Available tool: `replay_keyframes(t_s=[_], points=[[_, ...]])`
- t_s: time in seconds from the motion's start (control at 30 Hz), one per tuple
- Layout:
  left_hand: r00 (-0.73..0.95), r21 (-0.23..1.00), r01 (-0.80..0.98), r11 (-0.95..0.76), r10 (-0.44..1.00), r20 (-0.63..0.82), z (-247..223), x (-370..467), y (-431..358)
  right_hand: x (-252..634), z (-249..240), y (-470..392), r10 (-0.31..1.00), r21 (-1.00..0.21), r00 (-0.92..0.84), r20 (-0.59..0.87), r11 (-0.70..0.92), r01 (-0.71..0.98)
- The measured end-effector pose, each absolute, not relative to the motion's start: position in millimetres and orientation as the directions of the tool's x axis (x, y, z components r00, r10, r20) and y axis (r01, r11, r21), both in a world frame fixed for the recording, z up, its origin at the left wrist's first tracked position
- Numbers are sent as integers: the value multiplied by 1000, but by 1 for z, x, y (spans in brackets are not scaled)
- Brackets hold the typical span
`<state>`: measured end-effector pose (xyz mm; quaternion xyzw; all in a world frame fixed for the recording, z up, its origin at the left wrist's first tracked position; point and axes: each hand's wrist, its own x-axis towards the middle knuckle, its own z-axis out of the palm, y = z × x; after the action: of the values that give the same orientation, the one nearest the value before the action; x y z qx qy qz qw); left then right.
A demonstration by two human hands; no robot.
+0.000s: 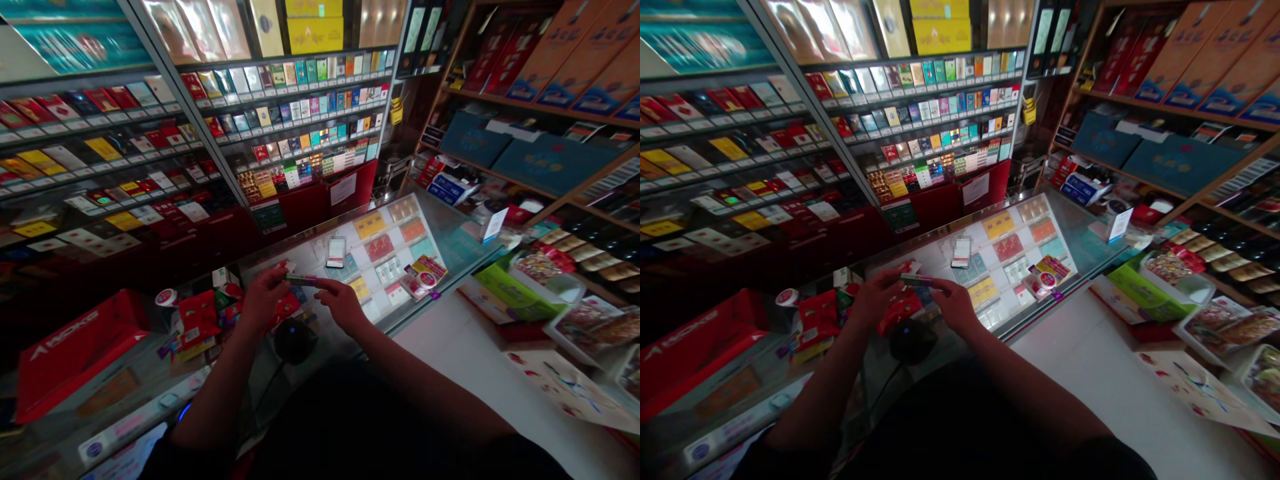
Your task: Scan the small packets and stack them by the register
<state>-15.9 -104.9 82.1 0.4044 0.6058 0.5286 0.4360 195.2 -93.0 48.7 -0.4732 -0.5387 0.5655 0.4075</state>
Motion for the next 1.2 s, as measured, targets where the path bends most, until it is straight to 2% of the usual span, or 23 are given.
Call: replay_keyframes(t_s=[0.17,0.43,0.63,0.8,0.9,1.03,1.2], points=[[-221,989,74,126,969,-107,71,-17,-108,200,39,-101,979,-992,-162,-121,-112,61],[-163,974,176,144,980,-116,56,-20,-106,201,32,-104,953,-951,-153,-263,-283,-123],[-66,971,177,159,986,-150,44,-20,-95,200,25,-102,951,-951,-69,-300,-304,-51],[-147,902,402,157,983,-105,43,-14,-85,200,28,-104,933,-930,-42,-357,-360,-80],[-138,883,449,133,987,-79,45,-7,-79,201,32,-104,921,-913,-23,-390,-389,-121],[-95,874,477,98,994,-60,45,-1,-76,205,30,-104,925,-917,23,-380,-373,-142],[-74,868,476,142,990,-121,46,3,-78,210,15,-104,942,-945,73,-327,-326,-34]])
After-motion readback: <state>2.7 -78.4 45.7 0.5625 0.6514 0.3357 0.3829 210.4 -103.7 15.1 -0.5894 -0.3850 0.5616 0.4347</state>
